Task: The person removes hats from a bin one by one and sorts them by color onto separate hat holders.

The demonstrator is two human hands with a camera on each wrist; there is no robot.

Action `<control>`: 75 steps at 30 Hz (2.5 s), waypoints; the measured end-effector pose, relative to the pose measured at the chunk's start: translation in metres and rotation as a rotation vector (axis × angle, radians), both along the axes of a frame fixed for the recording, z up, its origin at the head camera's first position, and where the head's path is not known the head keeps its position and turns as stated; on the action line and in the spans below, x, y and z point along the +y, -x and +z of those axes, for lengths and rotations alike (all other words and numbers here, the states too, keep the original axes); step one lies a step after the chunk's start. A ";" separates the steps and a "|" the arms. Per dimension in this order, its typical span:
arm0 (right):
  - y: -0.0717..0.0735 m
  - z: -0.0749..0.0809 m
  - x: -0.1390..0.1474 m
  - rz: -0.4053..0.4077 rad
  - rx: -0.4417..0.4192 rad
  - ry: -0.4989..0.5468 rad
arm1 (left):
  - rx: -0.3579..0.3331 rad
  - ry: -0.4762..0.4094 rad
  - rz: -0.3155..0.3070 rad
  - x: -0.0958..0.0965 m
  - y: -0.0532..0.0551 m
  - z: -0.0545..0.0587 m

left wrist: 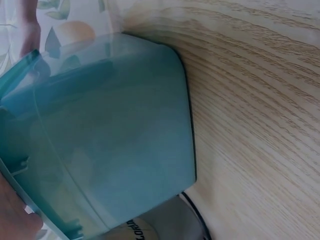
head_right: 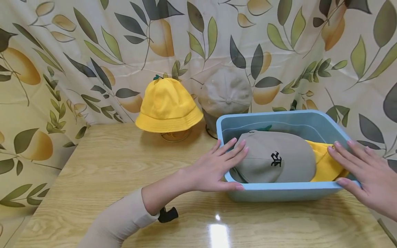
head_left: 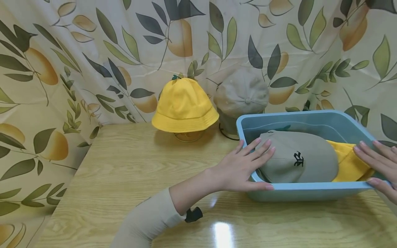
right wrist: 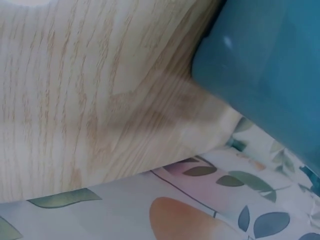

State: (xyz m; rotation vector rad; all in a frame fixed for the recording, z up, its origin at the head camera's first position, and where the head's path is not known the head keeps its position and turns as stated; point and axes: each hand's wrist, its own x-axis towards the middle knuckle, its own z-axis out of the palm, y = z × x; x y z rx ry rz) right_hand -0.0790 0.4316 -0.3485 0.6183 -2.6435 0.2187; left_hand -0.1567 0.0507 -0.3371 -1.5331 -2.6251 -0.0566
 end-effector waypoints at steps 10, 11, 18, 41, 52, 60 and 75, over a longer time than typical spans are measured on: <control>0.000 -0.003 -0.003 -0.040 -0.008 -0.056 | 0.005 -0.019 -0.018 -0.007 0.000 -0.001; 0.000 -0.003 -0.004 -0.043 -0.008 -0.075 | 0.007 -0.026 -0.021 -0.008 0.000 -0.002; 0.000 -0.002 -0.008 0.003 -0.020 -0.045 | 0.018 -0.041 -0.034 -0.015 -0.001 -0.004; 0.002 -0.001 -0.027 0.007 -0.021 -0.121 | 0.048 -0.062 -0.030 -0.038 -0.005 -0.009; 0.004 0.003 -0.044 0.054 0.004 -0.109 | 0.040 -0.086 -0.019 -0.054 -0.009 -0.009; 0.005 0.005 -0.051 0.083 -0.016 -0.083 | 0.059 -0.112 -0.019 -0.063 -0.012 -0.009; 0.007 0.002 -0.066 0.115 0.028 -0.077 | 0.031 -0.129 -0.035 -0.079 -0.011 -0.011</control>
